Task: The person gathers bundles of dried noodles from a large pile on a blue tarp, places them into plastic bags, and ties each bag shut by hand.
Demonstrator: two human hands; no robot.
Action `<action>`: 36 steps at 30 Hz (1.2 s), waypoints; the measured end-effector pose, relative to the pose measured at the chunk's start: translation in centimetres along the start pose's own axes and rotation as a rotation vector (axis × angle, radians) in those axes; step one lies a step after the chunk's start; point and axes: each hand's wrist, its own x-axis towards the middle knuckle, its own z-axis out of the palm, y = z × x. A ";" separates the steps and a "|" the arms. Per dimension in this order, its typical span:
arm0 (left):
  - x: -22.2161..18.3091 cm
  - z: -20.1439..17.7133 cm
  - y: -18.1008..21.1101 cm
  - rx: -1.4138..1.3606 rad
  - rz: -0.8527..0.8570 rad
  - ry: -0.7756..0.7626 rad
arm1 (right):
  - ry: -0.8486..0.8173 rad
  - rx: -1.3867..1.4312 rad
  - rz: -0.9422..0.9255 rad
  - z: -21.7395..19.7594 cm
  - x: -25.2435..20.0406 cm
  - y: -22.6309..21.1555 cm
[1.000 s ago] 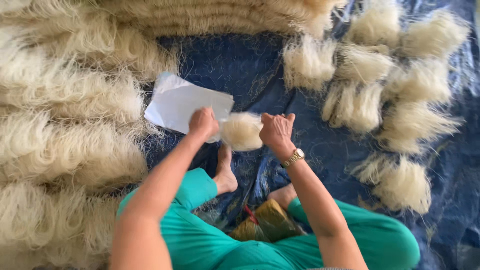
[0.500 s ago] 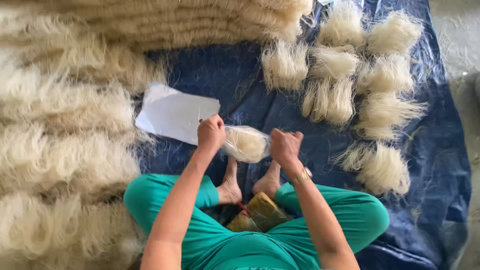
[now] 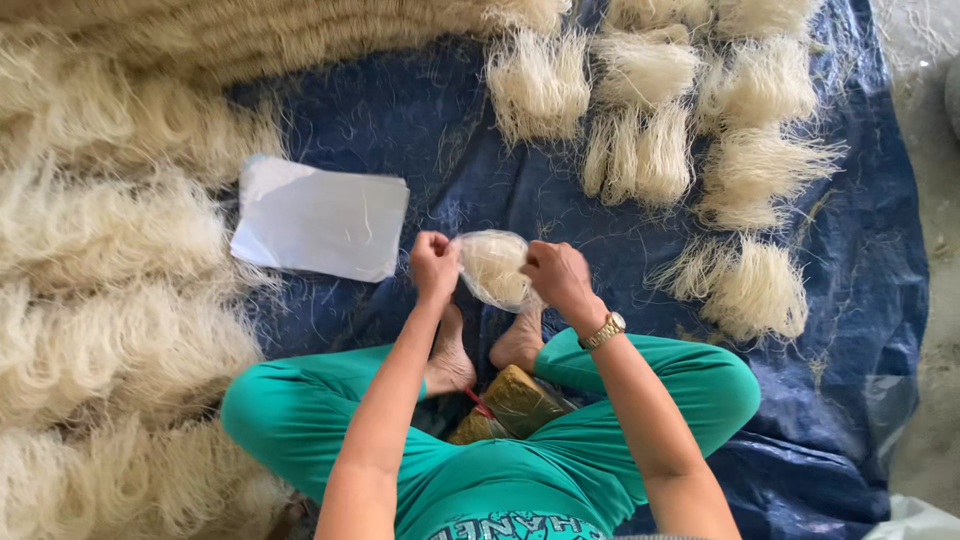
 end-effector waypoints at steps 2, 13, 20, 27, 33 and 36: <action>-0.5 0.3 0.2 0.032 0.098 0.005 | -0.014 0.161 -0.052 1.2 0.5 -0.9; 0.5 0.8 1.5 0.691 0.545 -0.313 | 0.265 -0.290 -0.475 2.4 2.9 -2.3; -1.5 2.7 1.6 0.576 0.318 -0.359 | 0.424 -0.240 -0.634 2.1 3.2 1.8; 1.7 -0.1 2.4 0.786 0.468 -0.509 | -0.044 -0.179 0.308 0.0 2.7 6.2; -1.0 -8.2 13.9 0.680 0.587 -0.574 | -0.041 0.054 0.167 -13.9 -2.8 -0.8; -0.4 -7.7 10.7 0.579 0.536 -0.614 | 0.004 0.061 0.088 -9.8 -1.2 1.0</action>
